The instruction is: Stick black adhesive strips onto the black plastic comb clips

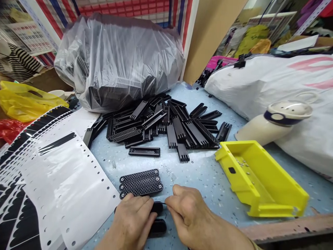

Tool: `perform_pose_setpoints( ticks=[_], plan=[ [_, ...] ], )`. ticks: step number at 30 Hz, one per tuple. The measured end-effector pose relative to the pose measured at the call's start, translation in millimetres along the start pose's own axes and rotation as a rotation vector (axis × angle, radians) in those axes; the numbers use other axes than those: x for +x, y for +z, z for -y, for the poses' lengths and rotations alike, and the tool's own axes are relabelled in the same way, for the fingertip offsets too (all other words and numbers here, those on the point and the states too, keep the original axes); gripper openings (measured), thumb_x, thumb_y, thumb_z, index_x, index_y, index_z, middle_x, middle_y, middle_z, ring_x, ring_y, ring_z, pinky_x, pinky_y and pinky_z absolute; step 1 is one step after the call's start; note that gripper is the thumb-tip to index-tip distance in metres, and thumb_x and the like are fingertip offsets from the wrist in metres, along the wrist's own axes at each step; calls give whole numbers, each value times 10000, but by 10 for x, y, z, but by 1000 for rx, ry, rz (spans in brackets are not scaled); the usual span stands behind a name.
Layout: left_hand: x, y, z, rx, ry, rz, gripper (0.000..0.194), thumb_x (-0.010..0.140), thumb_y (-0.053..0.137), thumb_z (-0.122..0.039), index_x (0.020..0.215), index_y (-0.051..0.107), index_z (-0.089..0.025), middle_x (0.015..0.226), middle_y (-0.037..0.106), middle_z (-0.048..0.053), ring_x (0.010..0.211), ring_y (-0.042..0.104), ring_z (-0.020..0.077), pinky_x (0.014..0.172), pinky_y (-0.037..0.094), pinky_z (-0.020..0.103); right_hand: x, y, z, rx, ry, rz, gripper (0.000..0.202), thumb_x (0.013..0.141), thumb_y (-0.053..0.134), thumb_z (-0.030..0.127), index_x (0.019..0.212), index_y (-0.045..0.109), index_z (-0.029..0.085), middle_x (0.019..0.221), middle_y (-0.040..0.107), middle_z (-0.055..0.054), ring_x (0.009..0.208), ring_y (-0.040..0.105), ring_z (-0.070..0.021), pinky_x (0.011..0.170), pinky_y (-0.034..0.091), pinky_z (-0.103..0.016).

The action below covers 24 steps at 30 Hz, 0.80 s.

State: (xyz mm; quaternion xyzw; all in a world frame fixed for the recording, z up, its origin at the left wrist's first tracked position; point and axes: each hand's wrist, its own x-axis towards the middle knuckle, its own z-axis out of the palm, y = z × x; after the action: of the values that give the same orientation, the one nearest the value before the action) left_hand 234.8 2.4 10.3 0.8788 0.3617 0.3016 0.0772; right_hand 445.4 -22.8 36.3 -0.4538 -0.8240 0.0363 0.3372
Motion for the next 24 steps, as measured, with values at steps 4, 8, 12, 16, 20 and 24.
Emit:
perform_pose_setpoints(
  ticks=[4, 8, 12, 16, 20, 24],
  plan=[
    [18, -41, -20, -16, -13, -5, 171, 866, 432, -91, 897, 571, -185, 702, 678, 46, 571, 623, 225, 570, 412, 360, -17, 21, -2, 28, 43, 34, 307, 872, 535, 63, 1103, 643, 233, 964, 689, -60, 1007, 693, -196, 914, 588, -284],
    [21, -66, -18, -24, -12, 16, 165, 865, 444, -89, 891, 576, -184, 698, 679, 47, 578, 627, 225, 571, 412, 358, -84, 65, -39, 51, 133, 117, 274, 862, 549, 122, 1067, 670, 257, 997, 704, -83, 1007, 698, -232, 893, 601, -347],
    [31, -89, -3, -33, 4, 34, 155, 859, 458, -87, 885, 574, -186, 691, 671, 43, 575, 622, 217, 570, 407, 348, -74, 77, -43, 45, 128, 107, 258, 868, 534, 121, 1036, 684, 247, 964, 710, -90, 978, 703, -231, 874, 606, -351],
    [24, -84, -10, -50, -9, 34, 152, 859, 460, -86, 861, 574, -188, 700, 671, 46, 592, 626, 221, 576, 412, 354, 11, 47, -10, 25, 86, 119, 243, 862, 515, 89, 985, 679, 221, 910, 699, -88, 901, 711, -213, 809, 618, -321],
    [18, -70, -25, -54, -49, 24, 173, 867, 437, -92, 858, 582, -185, 694, 664, 47, 581, 615, 232, 571, 417, 374, 28, 39, 10, 23, 75, 129, 247, 855, 514, 74, 969, 681, 215, 919, 689, -85, 925, 701, -209, 836, 602, -314],
    [26, -87, -6, -82, -5, 33, 169, 865, 450, -82, 897, 588, -176, 732, 687, 58, 618, 645, 229, 585, 441, 365, 27, 82, -16, 85, 98, 154, 261, 860, 514, 84, 991, 694, 220, 946, 691, -76, 982, 685, -208, 901, 573, -320]
  ],
)
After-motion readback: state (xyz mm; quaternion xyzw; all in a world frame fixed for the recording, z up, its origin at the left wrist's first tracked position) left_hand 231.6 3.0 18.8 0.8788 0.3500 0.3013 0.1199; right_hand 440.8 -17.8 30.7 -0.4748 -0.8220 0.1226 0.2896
